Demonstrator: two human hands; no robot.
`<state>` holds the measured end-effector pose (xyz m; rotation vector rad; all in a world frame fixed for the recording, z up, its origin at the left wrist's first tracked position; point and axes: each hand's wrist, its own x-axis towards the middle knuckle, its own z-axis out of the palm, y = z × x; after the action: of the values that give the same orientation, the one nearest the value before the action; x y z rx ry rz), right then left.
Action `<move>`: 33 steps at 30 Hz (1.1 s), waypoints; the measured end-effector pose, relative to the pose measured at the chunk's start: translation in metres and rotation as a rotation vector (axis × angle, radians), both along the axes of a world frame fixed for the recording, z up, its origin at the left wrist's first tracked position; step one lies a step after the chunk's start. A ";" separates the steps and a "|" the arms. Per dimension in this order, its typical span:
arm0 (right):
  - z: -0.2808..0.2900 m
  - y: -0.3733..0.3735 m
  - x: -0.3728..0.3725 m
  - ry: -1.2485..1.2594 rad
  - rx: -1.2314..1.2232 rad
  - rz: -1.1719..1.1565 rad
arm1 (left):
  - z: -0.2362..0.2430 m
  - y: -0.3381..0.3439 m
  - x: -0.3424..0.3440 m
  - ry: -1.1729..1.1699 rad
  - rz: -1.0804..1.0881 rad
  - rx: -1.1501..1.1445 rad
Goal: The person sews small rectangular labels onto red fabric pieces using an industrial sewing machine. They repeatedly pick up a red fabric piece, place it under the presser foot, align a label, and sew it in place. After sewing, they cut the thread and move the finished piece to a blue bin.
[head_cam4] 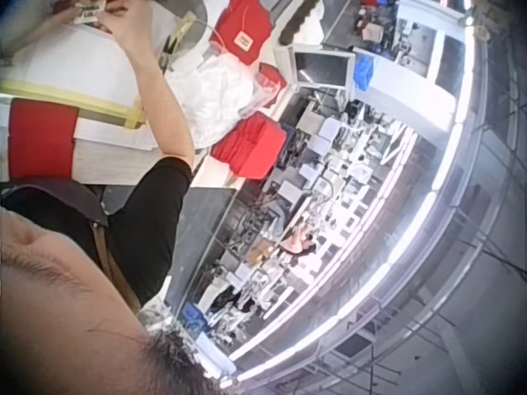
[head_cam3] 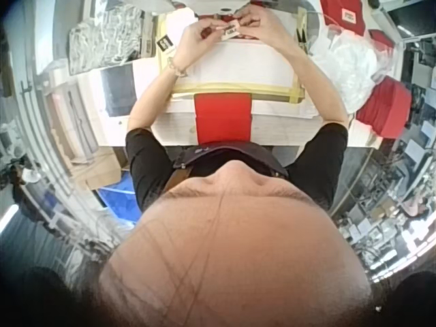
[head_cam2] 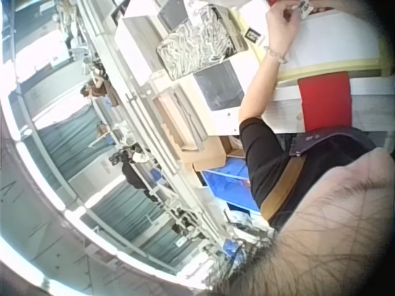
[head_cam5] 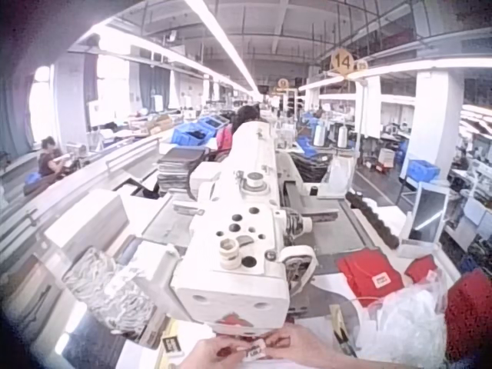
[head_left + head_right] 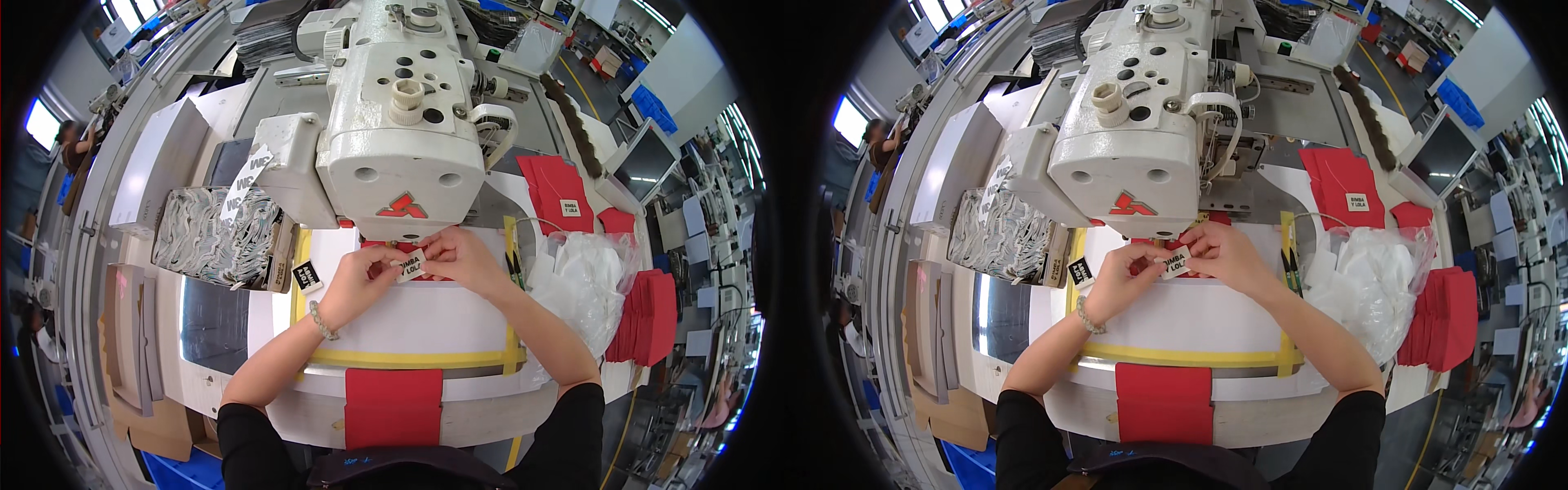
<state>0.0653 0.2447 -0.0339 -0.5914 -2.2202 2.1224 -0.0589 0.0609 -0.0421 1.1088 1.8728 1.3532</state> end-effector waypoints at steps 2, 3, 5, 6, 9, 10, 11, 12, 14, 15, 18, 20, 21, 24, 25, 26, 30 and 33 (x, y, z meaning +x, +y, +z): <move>0.006 0.002 -0.002 -0.065 0.036 0.046 | 0.001 0.002 0.000 0.002 0.020 0.031; 0.010 0.002 -0.003 -0.099 0.054 0.067 | 0.002 0.003 0.000 0.001 0.028 0.047; 0.015 0.000 -0.008 -0.096 0.050 0.018 | 0.002 -0.001 -0.005 0.435 0.000 0.116; 0.016 -0.001 -0.010 -0.095 0.047 -0.007 | 0.002 -0.003 -0.007 0.653 -0.015 0.150; 0.007 0.002 -0.014 -0.059 0.058 -0.071 | -0.008 -0.006 -0.004 0.831 -0.055 0.154; 0.004 0.002 -0.016 -0.047 0.076 -0.083 | -0.009 -0.007 -0.003 0.890 -0.080 0.137; 0.002 0.002 -0.018 -0.034 0.095 -0.092 | -0.007 -0.007 -0.001 0.949 -0.103 0.119; 0.001 0.002 -0.019 -0.022 0.113 -0.101 | -0.005 -0.007 0.000 1.008 -0.127 0.100; 0.000 0.001 -0.020 -0.030 0.109 -0.125 | -0.011 -0.006 0.001 1.064 -0.142 0.083; -0.001 0.001 -0.021 -0.033 0.108 -0.137 | -0.013 -0.005 0.002 1.092 -0.149 0.076; -0.005 0.001 -0.021 -0.008 0.134 -0.160 | -0.012 -0.004 0.001 1.155 -0.156 0.087; -0.002 0.000 -0.020 -0.038 0.131 -0.164 | -0.011 -0.004 0.002 1.154 -0.159 0.081; -0.001 -0.001 -0.020 -0.053 0.130 -0.166 | -0.011 -0.004 0.002 1.153 -0.159 0.078; -0.005 0.001 -0.018 -0.083 0.144 -0.163 | -0.016 -0.003 0.002 1.158 -0.171 0.036; -0.004 0.001 -0.018 -0.082 0.156 -0.152 | -0.016 -0.003 0.002 1.171 -0.169 0.029; -0.004 0.001 -0.018 -0.079 0.168 -0.143 | -0.017 -0.003 0.002 1.184 -0.168 0.021; -0.004 0.000 -0.021 -0.057 0.165 -0.152 | -0.016 -0.003 0.002 1.240 -0.165 -0.005; -0.008 -0.001 -0.022 -0.051 0.159 -0.151 | -0.016 -0.002 0.004 1.210 -0.172 0.027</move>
<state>0.0429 0.2441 -0.0420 -0.7832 -2.2620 1.8599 -0.0548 0.0593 -0.0579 2.3557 2.3844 0.5646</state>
